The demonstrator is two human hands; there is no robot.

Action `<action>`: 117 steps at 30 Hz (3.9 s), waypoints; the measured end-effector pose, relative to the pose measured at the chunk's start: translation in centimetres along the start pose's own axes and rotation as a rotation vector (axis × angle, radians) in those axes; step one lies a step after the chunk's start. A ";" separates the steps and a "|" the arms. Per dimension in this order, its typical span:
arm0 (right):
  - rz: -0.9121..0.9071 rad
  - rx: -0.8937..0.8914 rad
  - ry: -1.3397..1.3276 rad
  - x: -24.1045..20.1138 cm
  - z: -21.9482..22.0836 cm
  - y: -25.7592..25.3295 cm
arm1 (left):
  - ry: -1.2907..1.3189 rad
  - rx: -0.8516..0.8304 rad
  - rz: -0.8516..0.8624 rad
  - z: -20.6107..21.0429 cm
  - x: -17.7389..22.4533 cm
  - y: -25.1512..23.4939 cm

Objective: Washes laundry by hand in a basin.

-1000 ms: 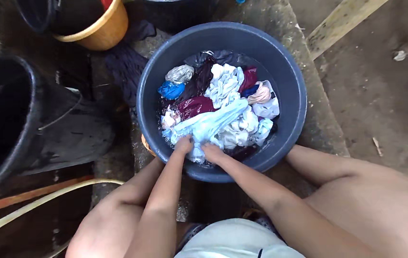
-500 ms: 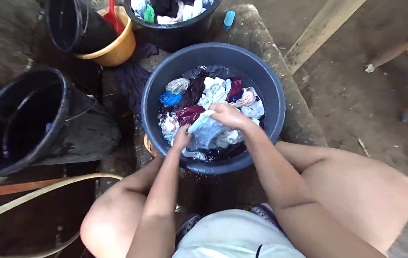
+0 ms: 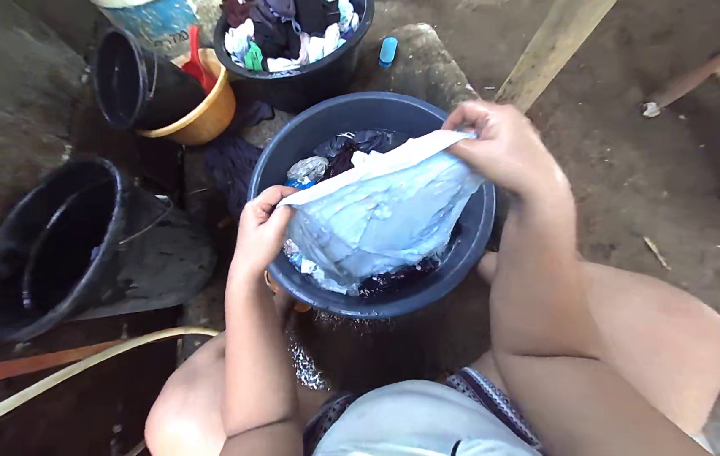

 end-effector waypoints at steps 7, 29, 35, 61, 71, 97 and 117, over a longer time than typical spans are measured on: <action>0.257 -0.502 0.016 14.2 15.9 -6.4 | 0.084 0.149 -0.796 6.2 -16.1 -2.8; 0.329 -0.497 0.363 23.9 29.5 2.8 | -0.505 -0.501 -0.589 22.1 -26.2 -0.6; 0.211 -0.587 0.354 26.0 27.3 2.1 | -0.635 -0.814 -0.392 18.9 -27.6 -1.5; 0.727 -0.460 -0.036 16.9 24.1 7.2 | -0.796 -1.171 -0.474 18.0 -17.7 6.3; 0.759 -0.172 -0.039 17.2 25.1 7.3 | -0.535 -0.787 -0.504 17.8 -19.3 2.9; 0.596 -0.484 -0.287 6.3 28.3 9.0 | 0.624 -0.262 -1.213 18.0 -18.6 5.2; 0.413 -0.339 -0.403 8.6 20.9 7.2 | 0.258 0.034 -0.417 4.5 9.6 -2.8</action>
Point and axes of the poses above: each hand's wrist, its own y-axis away from the middle knuckle, its own z-axis out of the palm, x = y × z, the point moved 1 cm from there along -y, towards the middle knuckle
